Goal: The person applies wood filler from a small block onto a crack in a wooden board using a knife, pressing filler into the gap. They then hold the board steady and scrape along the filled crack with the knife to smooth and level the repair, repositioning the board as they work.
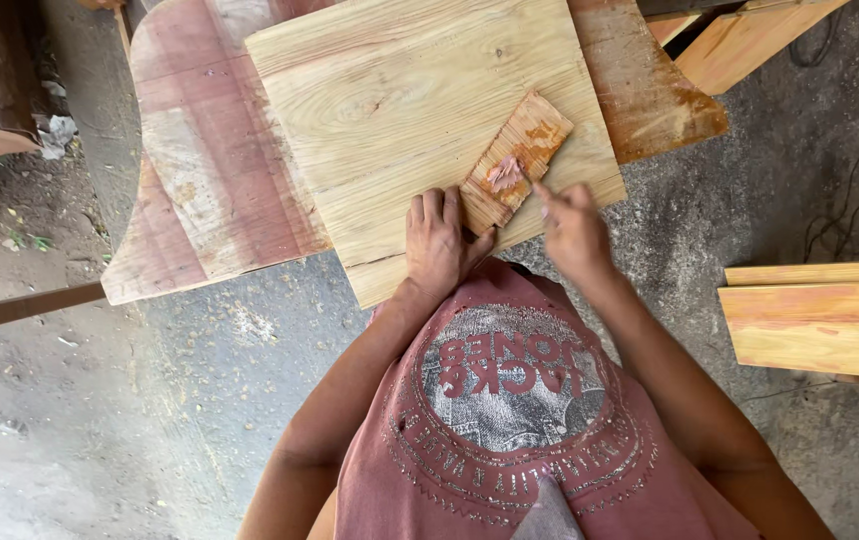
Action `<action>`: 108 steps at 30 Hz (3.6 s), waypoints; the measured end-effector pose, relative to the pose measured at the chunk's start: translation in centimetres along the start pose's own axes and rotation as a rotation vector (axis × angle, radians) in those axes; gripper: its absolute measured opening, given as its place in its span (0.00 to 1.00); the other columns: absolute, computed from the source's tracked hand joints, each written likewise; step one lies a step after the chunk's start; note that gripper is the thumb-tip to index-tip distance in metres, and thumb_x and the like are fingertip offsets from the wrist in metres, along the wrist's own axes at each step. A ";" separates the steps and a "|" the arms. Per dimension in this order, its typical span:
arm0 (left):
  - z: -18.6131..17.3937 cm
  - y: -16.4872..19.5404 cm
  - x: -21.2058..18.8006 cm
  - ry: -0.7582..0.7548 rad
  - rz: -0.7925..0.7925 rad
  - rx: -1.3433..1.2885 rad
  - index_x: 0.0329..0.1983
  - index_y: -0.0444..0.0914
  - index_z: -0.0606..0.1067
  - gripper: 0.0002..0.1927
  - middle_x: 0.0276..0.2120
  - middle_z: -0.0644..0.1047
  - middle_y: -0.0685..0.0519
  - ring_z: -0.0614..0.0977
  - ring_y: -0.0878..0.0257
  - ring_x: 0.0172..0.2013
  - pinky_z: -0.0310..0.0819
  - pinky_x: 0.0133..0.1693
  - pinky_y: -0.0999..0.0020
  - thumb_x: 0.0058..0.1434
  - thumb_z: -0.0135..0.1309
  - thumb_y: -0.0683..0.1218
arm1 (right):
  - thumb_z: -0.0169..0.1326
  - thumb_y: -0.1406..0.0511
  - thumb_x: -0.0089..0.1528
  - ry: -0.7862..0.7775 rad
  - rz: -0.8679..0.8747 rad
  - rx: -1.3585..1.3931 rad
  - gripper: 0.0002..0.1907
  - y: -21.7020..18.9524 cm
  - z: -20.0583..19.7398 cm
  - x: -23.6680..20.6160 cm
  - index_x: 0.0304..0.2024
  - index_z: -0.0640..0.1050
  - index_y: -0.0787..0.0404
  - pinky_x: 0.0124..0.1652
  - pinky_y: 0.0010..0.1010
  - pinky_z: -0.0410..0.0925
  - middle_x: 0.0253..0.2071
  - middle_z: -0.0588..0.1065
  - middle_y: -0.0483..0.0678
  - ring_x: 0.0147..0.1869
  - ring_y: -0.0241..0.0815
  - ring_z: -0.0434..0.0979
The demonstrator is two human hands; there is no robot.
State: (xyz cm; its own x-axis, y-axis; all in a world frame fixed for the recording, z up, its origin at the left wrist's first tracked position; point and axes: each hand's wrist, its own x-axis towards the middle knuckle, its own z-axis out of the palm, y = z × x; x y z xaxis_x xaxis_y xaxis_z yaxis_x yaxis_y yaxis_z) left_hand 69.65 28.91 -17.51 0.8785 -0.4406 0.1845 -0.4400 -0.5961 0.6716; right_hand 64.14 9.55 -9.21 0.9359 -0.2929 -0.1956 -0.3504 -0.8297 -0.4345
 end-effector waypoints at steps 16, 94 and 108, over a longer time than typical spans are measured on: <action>-0.2 -0.1 -0.2 -0.029 -0.001 0.041 0.61 0.28 0.67 0.43 0.47 0.68 0.40 0.70 0.45 0.49 0.66 0.53 0.52 0.53 0.65 0.61 | 0.56 0.76 0.63 0.149 -0.185 0.091 0.21 0.6 -1.4 1.4 0.58 0.82 0.57 0.38 0.34 0.70 0.39 0.75 0.51 0.39 0.43 0.76; 0.2 0.4 -0.1 -0.013 -0.001 -0.001 0.61 0.30 0.67 0.41 0.47 0.69 0.42 0.70 0.47 0.50 0.68 0.55 0.53 0.53 0.65 0.60 | 0.55 0.73 0.66 0.195 -0.171 0.126 0.16 1.2 -1.4 0.9 0.57 0.81 0.61 0.41 0.39 0.71 0.39 0.76 0.56 0.41 0.52 0.78; -0.1 0.7 -0.1 -0.001 0.003 0.017 0.60 0.27 0.68 0.42 0.46 0.68 0.41 0.70 0.46 0.48 0.67 0.52 0.52 0.52 0.66 0.60 | 0.55 0.74 0.66 0.100 -0.046 0.031 0.20 0.6 -1.1 1.2 0.62 0.77 0.65 0.26 0.34 0.67 0.34 0.76 0.53 0.30 0.43 0.75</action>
State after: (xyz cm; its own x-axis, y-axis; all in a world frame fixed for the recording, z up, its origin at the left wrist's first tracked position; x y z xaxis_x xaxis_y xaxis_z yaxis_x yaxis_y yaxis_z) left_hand 69.24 28.59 -16.97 0.8771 -0.4429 0.1858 -0.4457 -0.6065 0.6584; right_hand 65.04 8.18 -8.75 0.9494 -0.3017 -0.0871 -0.3064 -0.8288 -0.4683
